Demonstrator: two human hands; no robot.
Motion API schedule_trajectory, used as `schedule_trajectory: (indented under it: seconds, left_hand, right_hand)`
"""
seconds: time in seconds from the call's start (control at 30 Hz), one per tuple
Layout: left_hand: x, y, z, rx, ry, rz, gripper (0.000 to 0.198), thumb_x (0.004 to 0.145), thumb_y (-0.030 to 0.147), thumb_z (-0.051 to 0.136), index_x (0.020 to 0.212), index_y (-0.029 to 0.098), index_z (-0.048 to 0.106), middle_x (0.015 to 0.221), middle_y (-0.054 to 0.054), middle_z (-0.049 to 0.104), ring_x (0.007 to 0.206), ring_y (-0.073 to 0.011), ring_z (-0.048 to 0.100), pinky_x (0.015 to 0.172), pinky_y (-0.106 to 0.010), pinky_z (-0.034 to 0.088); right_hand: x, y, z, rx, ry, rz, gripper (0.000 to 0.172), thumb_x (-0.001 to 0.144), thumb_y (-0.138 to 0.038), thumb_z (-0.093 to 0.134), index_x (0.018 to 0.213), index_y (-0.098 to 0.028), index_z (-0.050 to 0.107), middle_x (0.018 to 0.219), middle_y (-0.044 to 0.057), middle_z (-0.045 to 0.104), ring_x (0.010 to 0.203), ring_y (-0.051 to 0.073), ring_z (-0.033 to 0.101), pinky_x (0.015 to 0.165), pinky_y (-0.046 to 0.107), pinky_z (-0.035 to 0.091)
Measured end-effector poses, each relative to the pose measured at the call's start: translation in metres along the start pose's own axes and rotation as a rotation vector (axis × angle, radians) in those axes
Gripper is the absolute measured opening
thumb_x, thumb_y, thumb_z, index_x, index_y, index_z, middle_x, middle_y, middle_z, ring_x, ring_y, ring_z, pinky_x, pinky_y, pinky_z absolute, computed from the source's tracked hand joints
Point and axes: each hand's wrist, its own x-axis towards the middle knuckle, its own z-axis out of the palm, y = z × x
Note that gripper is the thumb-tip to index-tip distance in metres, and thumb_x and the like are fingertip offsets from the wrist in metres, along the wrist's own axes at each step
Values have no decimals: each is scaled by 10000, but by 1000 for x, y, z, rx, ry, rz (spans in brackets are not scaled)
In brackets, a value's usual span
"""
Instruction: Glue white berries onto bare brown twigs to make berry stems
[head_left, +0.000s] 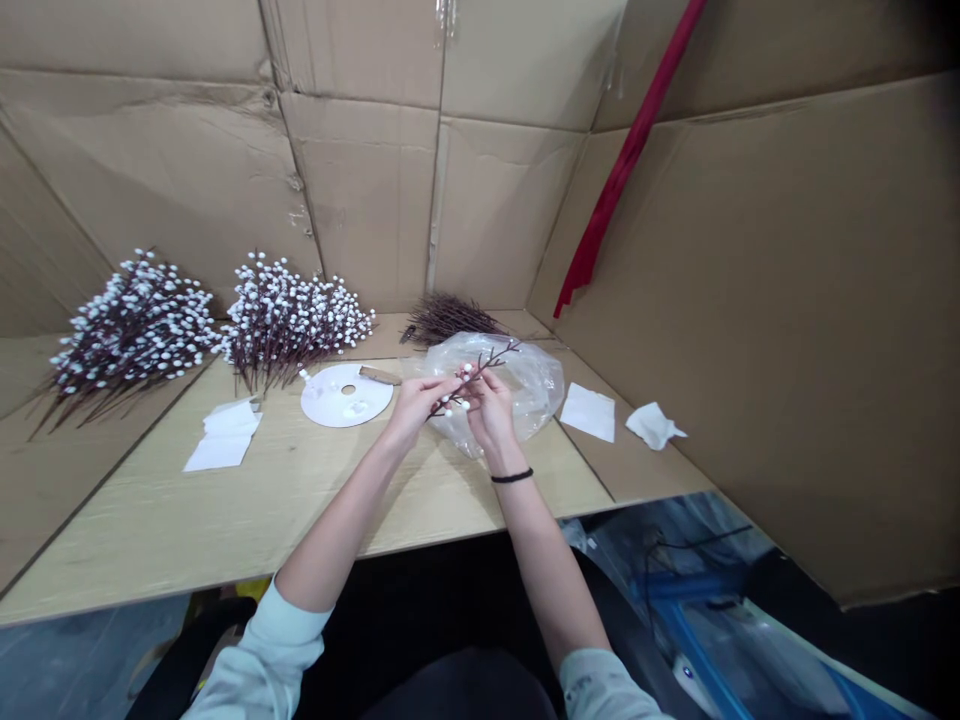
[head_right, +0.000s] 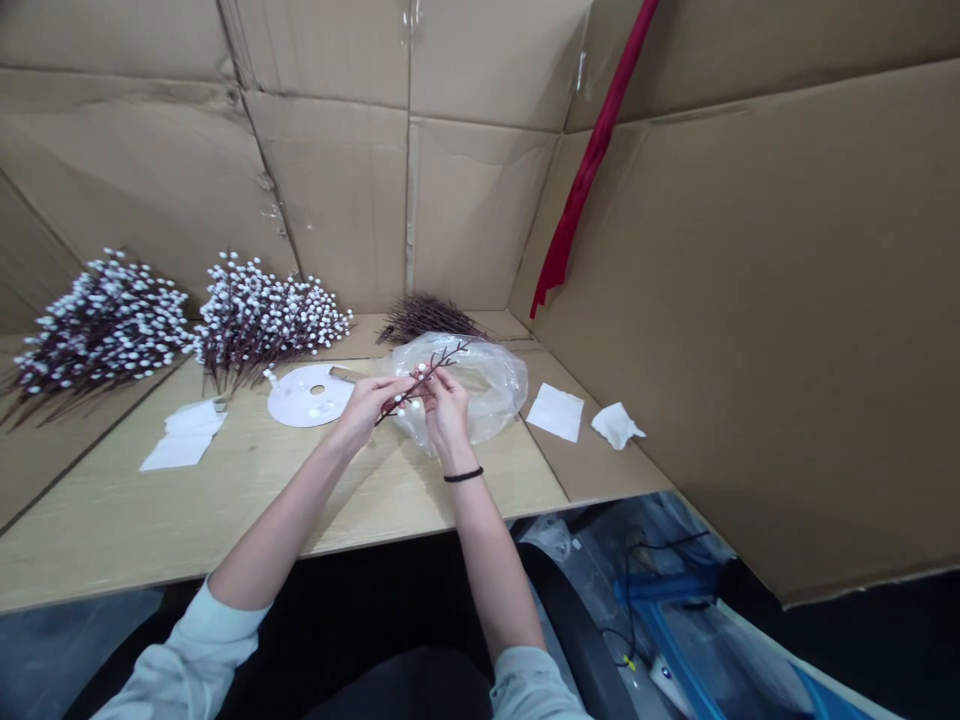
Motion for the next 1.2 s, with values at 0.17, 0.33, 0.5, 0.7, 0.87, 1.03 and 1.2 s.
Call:
schedule_trajectory:
  seconds: [0.17,0.33,0.5,0.7,0.87,1.03,1.2]
  left_hand:
    - [-1,2,1,-5,6,-6,247,602,344,684,729,133,705,560,4,567,482,-64,398,469,-199,287]
    - [-1,1,1,10,25,6,233,597,343,682,716,144,706,572,5,576,469,-63,397,466,-206,303]
    - [0,0,-1,55,34,38,218,605,336,670,704,146,708,558,1,575,473,-72,407,461,-207,298]
    - [0,1,-3,52,21,29,220,597,337,672,678,135,704,538,-2,562,473,-75,406,458,-207,285]
    - [0,0,-5,71,34,29,217,594,328,675,680,131,703,561,-9,584,482,-78,413,468,-211,279]
    - [2,-2,-6,79,51,32,218,602,329,666,689,133,707,586,-18,605,497,-92,438,474,-218,290]
    - [3,-5,-5,64,78,24,217,598,326,665,709,146,711,584,-8,612,491,-90,449,476,-216,308]
  right_hand:
    - [-2,-1,1,-6,-13,12,110,593,-182,667,700,-181,639,732,-15,666,637,91,590,610,209,477]
    - [-2,-1,1,-22,-6,50,114,587,-156,642,698,-180,635,712,-16,660,615,98,584,597,219,478]
    - [-3,-3,1,-15,-60,93,135,577,-152,652,706,-182,631,708,-22,657,629,97,592,610,215,479]
    - [-3,-6,-1,-83,-76,91,177,589,-182,660,762,-189,626,738,-15,665,669,120,613,679,265,496]
    - [-3,-8,0,-68,-109,83,173,575,-206,677,742,-178,644,725,-4,670,643,122,609,639,258,501]
    - [-3,-6,1,-73,-95,71,168,566,-227,689,723,-179,654,736,3,678,669,134,612,646,266,501]
    - [-1,-1,0,-70,-62,64,178,549,-231,700,716,-181,662,748,2,682,679,141,614,660,283,502]
